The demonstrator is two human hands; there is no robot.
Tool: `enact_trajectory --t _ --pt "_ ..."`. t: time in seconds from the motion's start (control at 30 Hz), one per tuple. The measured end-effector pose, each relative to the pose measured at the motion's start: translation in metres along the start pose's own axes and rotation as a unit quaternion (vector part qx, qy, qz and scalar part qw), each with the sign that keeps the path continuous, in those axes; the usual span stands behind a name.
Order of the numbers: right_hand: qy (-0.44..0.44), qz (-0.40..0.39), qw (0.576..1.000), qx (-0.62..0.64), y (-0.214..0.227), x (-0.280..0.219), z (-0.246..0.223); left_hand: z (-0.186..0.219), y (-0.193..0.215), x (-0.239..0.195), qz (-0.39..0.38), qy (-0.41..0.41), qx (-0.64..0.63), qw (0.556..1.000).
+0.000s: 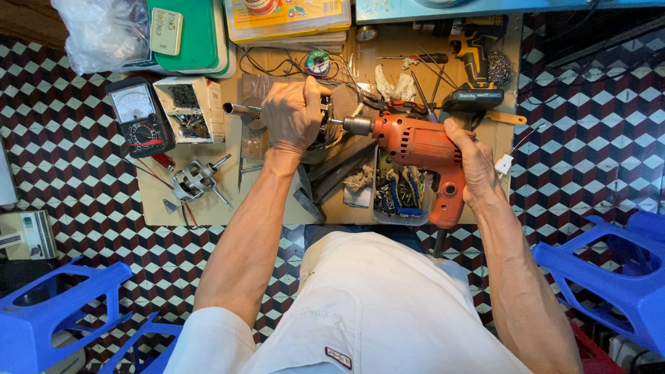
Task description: The person uses a corded drill to work on a cylindrical electromechanical component, likely a motor rotor, on a cluttered workbench. They repeatedly drill into the component, pause to rotate and inspect it, and handle it with both hands. The workbench contains various tools and parts, and the floor has a geometric tile pattern.
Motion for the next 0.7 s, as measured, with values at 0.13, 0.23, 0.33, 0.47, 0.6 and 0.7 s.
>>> enact_trajectory --t 0.13,0.23,0.33,0.47,0.6,0.7 --pt "0.003 -0.001 1.000 0.003 -0.0018 -0.0026 0.0010 -0.0002 0.0002 -0.0001 0.000 0.004 0.005 1.000" --pt "-0.005 -0.006 1.000 0.010 -0.0023 -0.0048 0.0017 0.0015 -0.0006 0.0001 0.002 0.005 0.007 1.000" --pt "-0.013 0.001 1.000 0.003 -0.0029 -0.0053 0.0013 0.0028 0.0031 0.0008 0.011 -0.007 0.005 1.000" --pt "-0.008 -0.007 1.000 0.012 -0.0024 -0.0049 0.0005 0.0056 0.0006 0.0013 0.011 -0.013 0.001 1.000" --pt "-0.006 -0.004 1.000 0.013 -0.0022 -0.0036 -0.0005 0.0043 0.0015 0.0012 0.012 -0.004 0.007 1.000" --pt "-0.006 -0.006 1.000 0.022 -0.0023 -0.0037 0.0005 0.0037 0.0021 0.0001 0.011 -0.004 0.009 1.000"
Point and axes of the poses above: each hand's wrist, its own x-axis towards the middle knuckle, its own y-axis out of the back of the hand, z = x × y, the point moved 6 cm from there along x, towards the middle knuckle, and after that the axes turned 15 degrees about z, right-handed, at the moved point
